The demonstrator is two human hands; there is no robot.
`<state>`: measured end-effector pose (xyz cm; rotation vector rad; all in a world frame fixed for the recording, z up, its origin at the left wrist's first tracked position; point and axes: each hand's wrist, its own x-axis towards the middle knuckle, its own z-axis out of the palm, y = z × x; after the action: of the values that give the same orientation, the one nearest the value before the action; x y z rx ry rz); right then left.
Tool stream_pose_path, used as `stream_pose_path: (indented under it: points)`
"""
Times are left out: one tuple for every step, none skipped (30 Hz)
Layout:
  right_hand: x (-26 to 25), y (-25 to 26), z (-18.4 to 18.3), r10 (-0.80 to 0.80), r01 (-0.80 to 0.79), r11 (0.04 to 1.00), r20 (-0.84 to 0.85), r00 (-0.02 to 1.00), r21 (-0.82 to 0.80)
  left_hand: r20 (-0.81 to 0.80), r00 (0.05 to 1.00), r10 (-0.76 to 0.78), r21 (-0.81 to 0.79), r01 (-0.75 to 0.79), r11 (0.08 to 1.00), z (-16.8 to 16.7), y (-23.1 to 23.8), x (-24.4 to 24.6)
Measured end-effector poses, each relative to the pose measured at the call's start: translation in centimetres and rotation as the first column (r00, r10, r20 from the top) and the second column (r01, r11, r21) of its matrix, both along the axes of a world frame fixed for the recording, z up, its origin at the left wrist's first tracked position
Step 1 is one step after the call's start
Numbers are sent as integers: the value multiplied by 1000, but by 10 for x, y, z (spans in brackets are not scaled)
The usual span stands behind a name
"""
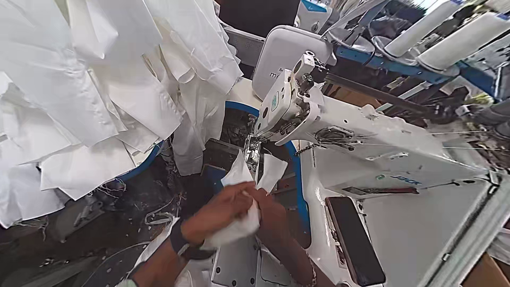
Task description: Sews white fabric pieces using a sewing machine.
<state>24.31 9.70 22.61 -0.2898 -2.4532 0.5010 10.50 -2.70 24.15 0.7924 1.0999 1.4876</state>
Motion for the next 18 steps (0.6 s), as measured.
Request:
stream_pose_path:
  points:
    - [5,3,-6,33,-30,996,-40,999,83,181,972,-153,65,143,988,-5,-6,8]
    - [7,9,-12,66,-58,990,-58,996,131,302,928,-217,111,192,975,-16,-11,9]
    - [6,10,-18,101,-90,983,-69,992,157,312,939,-145,94,121,988,-24,-12,4]
    - [4,7,-20,140,-126,975,-70,988,181,188,981,55,24,-60,998,-28,-6,-2]
    - [3,2,-20,168,-150,966,-67,984,212,-42,964,264,-42,-265,963,-32,8,-7]
    - [1,-1,-18,161,-142,962,-63,985,231,-300,876,378,-64,-414,908,-40,27,-13]
    - [1,-1,-16,78,-68,973,-39,996,220,-472,790,391,-57,-470,881,-46,44,-17]
    - [3,7,-10,-80,72,983,42,996,168,-576,722,383,-36,-491,870,-46,56,-15]
    - [6,24,0,-261,253,965,238,936,66,-646,661,381,-10,-507,862,-42,63,-9]
    - [7,46,10,-343,439,896,525,779,-67,-694,610,382,9,-523,853,-38,64,-2]
    - [7,72,9,-294,548,830,754,588,-104,-732,565,381,24,-537,843,-37,62,3]
    - [5,89,5,-185,566,819,889,419,-97,-756,529,385,42,-547,836,-36,60,6]
    - [-2,91,4,-119,533,842,935,333,-82,-775,504,382,57,-546,836,-36,59,6]
    - [-12,86,12,-116,503,861,933,341,-76,-791,484,375,70,-537,841,-36,61,5]
    - [-22,79,22,-148,484,872,905,400,-71,-809,465,360,75,-525,847,-37,61,6]
    - [-26,77,27,-185,486,871,867,463,-73,-829,441,344,82,-512,855,-39,59,8]
    - [-29,82,29,-214,512,857,861,461,-61,-852,406,332,100,-496,863,-43,58,10]
    - [-27,90,24,-210,541,840,896,392,-40,-879,360,314,117,-475,872,-46,54,11]
